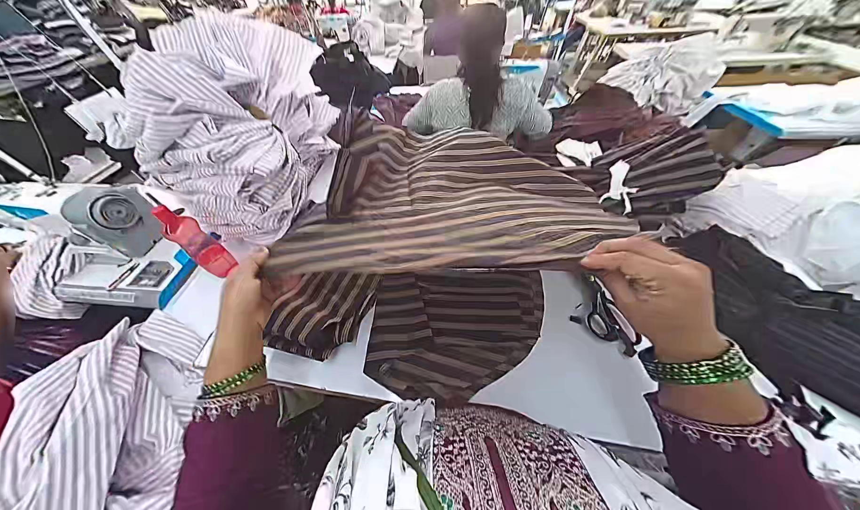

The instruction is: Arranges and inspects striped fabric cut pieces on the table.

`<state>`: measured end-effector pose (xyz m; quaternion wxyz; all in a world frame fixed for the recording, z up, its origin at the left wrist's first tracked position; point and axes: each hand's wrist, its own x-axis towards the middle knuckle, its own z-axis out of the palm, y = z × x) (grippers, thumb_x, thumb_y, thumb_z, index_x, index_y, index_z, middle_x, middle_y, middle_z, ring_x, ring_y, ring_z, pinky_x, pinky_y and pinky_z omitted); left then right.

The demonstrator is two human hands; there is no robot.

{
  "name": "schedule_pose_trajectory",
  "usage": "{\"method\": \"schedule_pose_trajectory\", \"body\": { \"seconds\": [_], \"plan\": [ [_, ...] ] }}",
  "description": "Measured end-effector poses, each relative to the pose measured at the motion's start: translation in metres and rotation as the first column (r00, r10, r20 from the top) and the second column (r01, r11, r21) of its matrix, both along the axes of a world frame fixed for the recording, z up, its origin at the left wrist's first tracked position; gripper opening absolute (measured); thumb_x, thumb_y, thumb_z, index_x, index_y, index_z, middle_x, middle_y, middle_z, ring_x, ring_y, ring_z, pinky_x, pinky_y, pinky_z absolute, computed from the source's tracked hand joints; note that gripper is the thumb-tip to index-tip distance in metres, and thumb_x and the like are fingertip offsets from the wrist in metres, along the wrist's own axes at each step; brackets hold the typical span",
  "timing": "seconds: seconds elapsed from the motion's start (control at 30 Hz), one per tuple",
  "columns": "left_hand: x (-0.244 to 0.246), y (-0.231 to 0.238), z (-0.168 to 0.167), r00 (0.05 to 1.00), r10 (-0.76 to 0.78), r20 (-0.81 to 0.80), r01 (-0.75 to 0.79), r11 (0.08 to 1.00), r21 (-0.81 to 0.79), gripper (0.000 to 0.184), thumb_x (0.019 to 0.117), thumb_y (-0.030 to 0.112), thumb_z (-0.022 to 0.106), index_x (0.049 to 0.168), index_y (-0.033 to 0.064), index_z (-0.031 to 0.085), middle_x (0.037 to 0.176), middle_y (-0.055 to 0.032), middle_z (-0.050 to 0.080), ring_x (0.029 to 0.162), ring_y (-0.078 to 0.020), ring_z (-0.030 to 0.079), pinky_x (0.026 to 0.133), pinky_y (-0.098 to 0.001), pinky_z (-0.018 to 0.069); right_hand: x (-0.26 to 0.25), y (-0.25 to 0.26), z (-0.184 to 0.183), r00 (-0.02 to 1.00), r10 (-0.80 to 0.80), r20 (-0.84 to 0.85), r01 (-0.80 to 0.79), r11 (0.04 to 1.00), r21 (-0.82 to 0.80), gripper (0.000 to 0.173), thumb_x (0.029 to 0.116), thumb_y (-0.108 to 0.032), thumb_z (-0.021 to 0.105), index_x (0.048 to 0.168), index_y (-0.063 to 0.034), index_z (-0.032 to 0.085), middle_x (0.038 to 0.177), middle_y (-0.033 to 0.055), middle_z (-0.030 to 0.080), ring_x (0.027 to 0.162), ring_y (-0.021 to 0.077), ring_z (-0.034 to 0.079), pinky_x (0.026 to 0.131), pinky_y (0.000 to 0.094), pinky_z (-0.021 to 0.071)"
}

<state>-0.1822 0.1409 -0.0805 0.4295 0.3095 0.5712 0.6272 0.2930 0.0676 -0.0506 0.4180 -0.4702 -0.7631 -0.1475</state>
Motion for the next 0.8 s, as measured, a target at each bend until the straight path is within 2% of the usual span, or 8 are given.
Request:
{"method": "schedule_pose_trajectory", "body": {
  "seconds": [0.07, 0.13, 0.27, 0.3, 0.4, 0.5, 0.67, 0.8],
  "plan": [
    [0.002, -0.014, -0.046, 0.999, -0.025, 0.027, 0.029, 0.984, -0.177, 0.032, 0.1115, 0.025, 0.034, 0.122, 0.0016, 0.054, 0.087, -0.0097, 0.071, 0.067, -0.0176, 0.071, 0.061, -0.0320, 0.0608, 0.009, -0.006, -0.038, 1.000, -0.005, 0.025, 0.011, 0.970, -0.242, 0.028, 0.0929, -0.004, 0.051, 0.088, -0.0004, 0.078, 0.098, 0.0196, 0.076, 0.093, 0.0359, 0.074, 0.081, 0.0513, 0.0574],
    [0.005, -0.026, -0.076, 0.999, -0.053, 0.006, 0.053, 0.960, -0.276, 0.030, 0.1122, 0.024, 0.035, 0.119, 0.0019, 0.054, 0.086, -0.0084, 0.071, 0.066, -0.0158, 0.071, 0.059, -0.0297, 0.0603, 0.018, -0.014, -0.065, 0.997, 0.021, 0.077, 0.021, 0.866, -0.500, 0.023, 0.0902, 0.003, 0.055, 0.089, 0.0011, 0.077, 0.098, 0.0220, 0.075, 0.094, 0.0420, 0.073, 0.081, 0.0611, 0.0553],
    [0.006, -0.038, -0.095, 0.996, -0.093, -0.012, 0.085, 0.953, -0.289, 0.028, 0.1125, 0.020, 0.033, 0.113, 0.0023, 0.054, 0.082, -0.0050, 0.070, 0.065, -0.0121, 0.071, 0.059, -0.0270, 0.0604, 0.017, -0.021, -0.071, 0.992, 0.037, 0.119, 0.097, 0.378, -0.921, 0.016, 0.0958, -0.004, 0.068, 0.108, 0.0048, 0.074, 0.111, 0.0270, 0.069, 0.109, 0.0437, 0.065, 0.100, 0.0614, 0.0449],
    [0.005, -0.038, -0.095, 0.996, -0.094, 0.000, 0.090, 0.956, -0.278, 0.029, 0.1128, 0.021, 0.032, 0.112, 0.0036, 0.055, 0.082, -0.0047, 0.071, 0.064, -0.0117, 0.071, 0.058, -0.0262, 0.0600, 0.014, -0.021, -0.073, 0.996, 0.052, 0.067, 0.044, 0.358, -0.933, 0.020, 0.0959, -0.007, 0.069, 0.110, 0.0051, 0.074, 0.112, 0.0277, 0.069, 0.110, 0.0437, 0.064, 0.100, 0.0617, 0.0450],
    [0.004, -0.035, -0.094, 0.996, -0.081, 0.045, 0.090, 0.959, -0.269, 0.029, 0.1130, 0.024, 0.032, 0.110, 0.0061, 0.055, 0.076, -0.0044, 0.071, 0.059, -0.0111, 0.069, 0.053, -0.0241, 0.0575, -0.011, -0.018, -0.080, 0.986, 0.097, -0.138, -0.168, 0.487, -0.857, 0.026, 0.0978, -0.015, 0.060, 0.112, 0.0030, 0.073, 0.110, 0.0221, 0.069, 0.104, 0.0349, 0.065, 0.094, 0.0548, 0.0496],
    [0.004, -0.033, -0.098, 0.996, -0.062, 0.070, 0.078, 0.961, -0.265, 0.029, 0.1129, 0.024, 0.033, 0.109, 0.0064, 0.055, 0.073, -0.0044, 0.071, 0.056, -0.0113, 0.069, 0.052, -0.0238, 0.0573, -0.055, -0.008, -0.085, 0.970, 0.156, -0.184, -0.240, 0.530, -0.814, 0.030, 0.0995, -0.021, 0.061, 0.116, 0.0011, 0.073, 0.105, 0.0205, 0.068, 0.099, 0.0336, 0.065, 0.091, 0.0526, 0.0504],
    [0.005, -0.034, -0.101, 0.996, -0.022, 0.089, 0.045, 0.963, -0.267, 0.026, 0.1124, 0.023, 0.035, 0.110, 0.0060, 0.055, 0.075, -0.0047, 0.070, 0.059, -0.0111, 0.069, 0.054, -0.0243, 0.0579, -0.118, 0.003, -0.092, 0.943, 0.329, 0.050, -0.064, 0.327, -0.943, 0.053, 0.0978, -0.031, 0.069, 0.143, -0.0056, 0.059, 0.132, 0.0255, 0.057, 0.115, 0.0405, 0.061, 0.096, 0.0555, 0.0492],
    [0.004, -0.034, -0.102, 0.994, 0.010, 0.111, 0.018, 0.967, -0.255, 0.024, 0.1118, 0.024, 0.037, 0.110, 0.0068, 0.055, 0.076, -0.0046, 0.070, 0.058, -0.0108, 0.068, 0.053, -0.0239, 0.0568, -0.124, 0.007, -0.100, 0.932, 0.358, 0.055, -0.037, 0.244, -0.969, 0.040, 0.0986, -0.020, 0.064, 0.134, -0.0034, 0.064, 0.129, 0.0247, 0.056, 0.116, 0.0389, 0.059, 0.097, 0.0526, 0.0475]
  ]
}}
